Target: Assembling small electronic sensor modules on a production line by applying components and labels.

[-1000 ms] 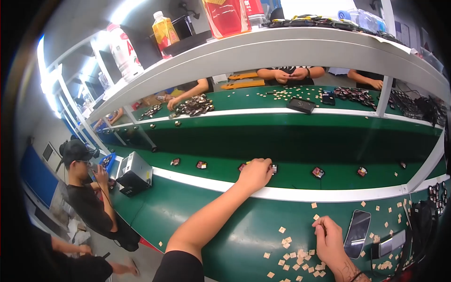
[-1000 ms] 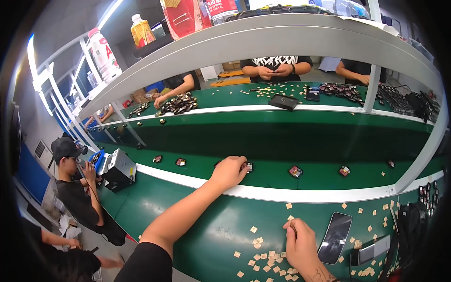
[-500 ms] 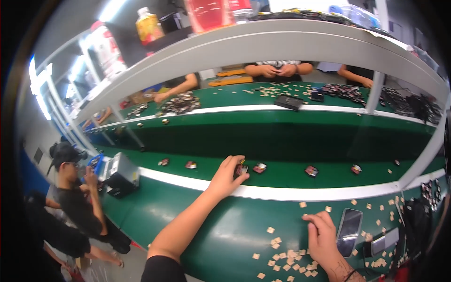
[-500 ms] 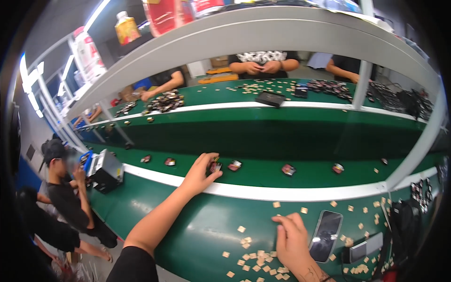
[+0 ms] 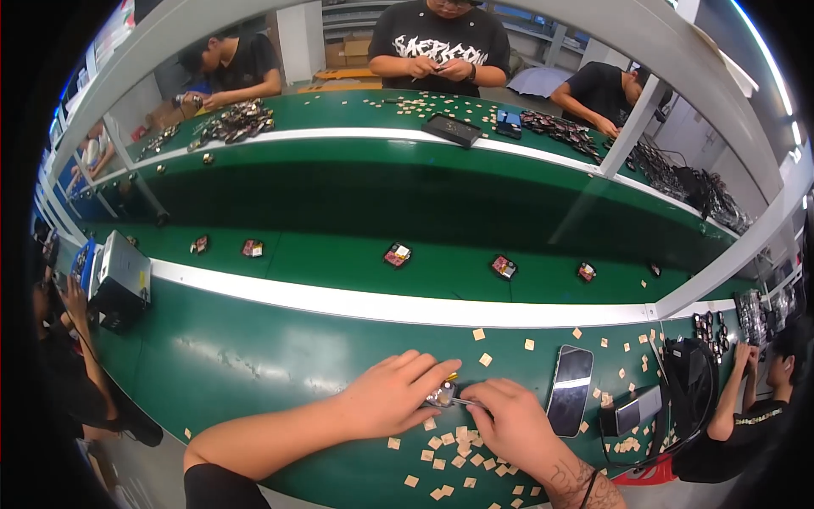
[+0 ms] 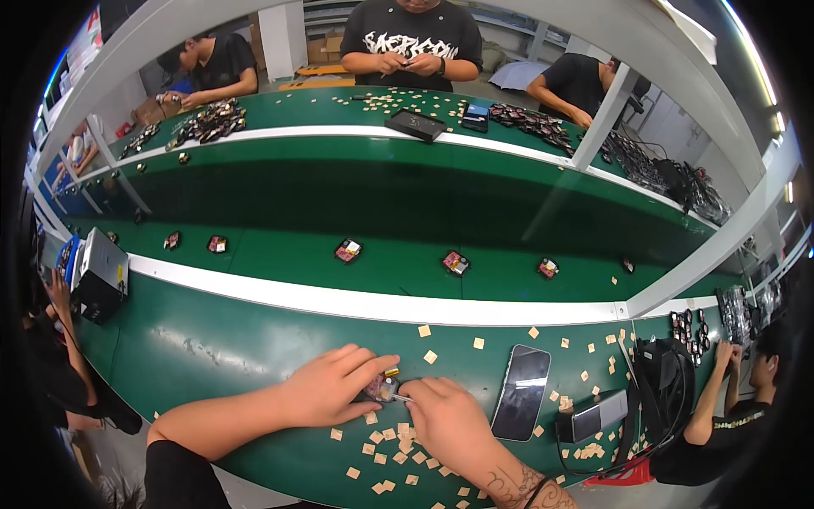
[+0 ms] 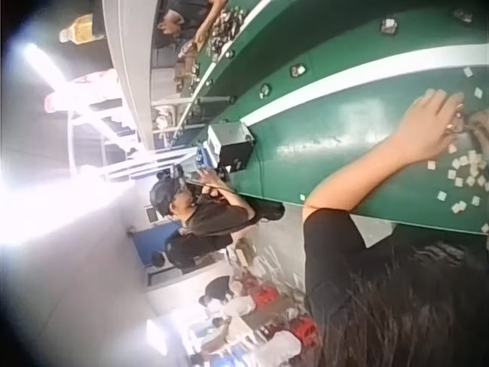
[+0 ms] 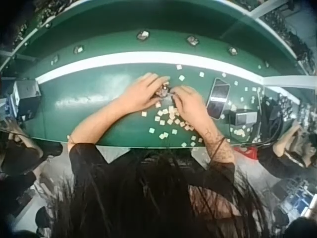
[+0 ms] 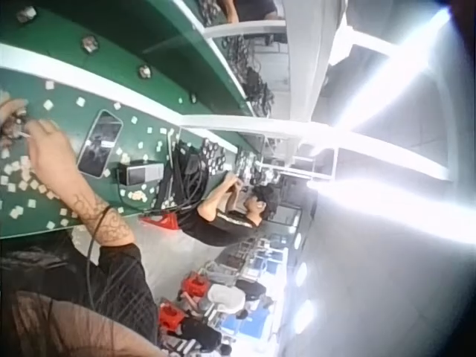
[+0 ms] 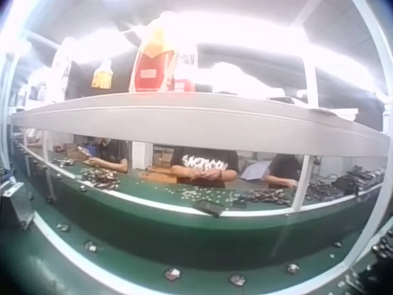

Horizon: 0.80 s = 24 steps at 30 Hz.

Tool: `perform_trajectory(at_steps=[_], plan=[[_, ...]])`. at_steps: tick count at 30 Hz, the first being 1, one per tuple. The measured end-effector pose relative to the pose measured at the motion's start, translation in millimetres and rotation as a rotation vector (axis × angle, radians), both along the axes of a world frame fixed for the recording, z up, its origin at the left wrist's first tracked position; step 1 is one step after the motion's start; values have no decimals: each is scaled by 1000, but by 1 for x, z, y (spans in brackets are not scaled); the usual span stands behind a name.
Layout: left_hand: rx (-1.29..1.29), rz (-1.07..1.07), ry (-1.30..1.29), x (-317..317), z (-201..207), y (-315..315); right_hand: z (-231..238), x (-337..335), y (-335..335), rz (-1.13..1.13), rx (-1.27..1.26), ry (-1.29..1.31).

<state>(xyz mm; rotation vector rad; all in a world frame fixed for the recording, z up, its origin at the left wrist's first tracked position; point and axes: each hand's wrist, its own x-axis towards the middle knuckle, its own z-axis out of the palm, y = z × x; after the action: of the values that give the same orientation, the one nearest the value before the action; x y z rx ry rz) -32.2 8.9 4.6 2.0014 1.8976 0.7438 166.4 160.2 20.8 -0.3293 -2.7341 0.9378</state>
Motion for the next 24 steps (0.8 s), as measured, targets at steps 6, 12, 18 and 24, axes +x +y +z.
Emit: perform_trajectory(at_steps=[6, 12, 18, 24], plan=[[66, -76, -43, 3, -8, -3, 10, -3, -19, 48, 313, -131], [74, -57, -135, 4, -9, -3, -3, -5, -10, -28, 41, -117], [76, -7, -146, 6, -4, -7, 7, -4, 1, -79, -314, -132], [72, -28, -95, 9, -6, -6, 8, 4, -10, 18, 205, -75]])
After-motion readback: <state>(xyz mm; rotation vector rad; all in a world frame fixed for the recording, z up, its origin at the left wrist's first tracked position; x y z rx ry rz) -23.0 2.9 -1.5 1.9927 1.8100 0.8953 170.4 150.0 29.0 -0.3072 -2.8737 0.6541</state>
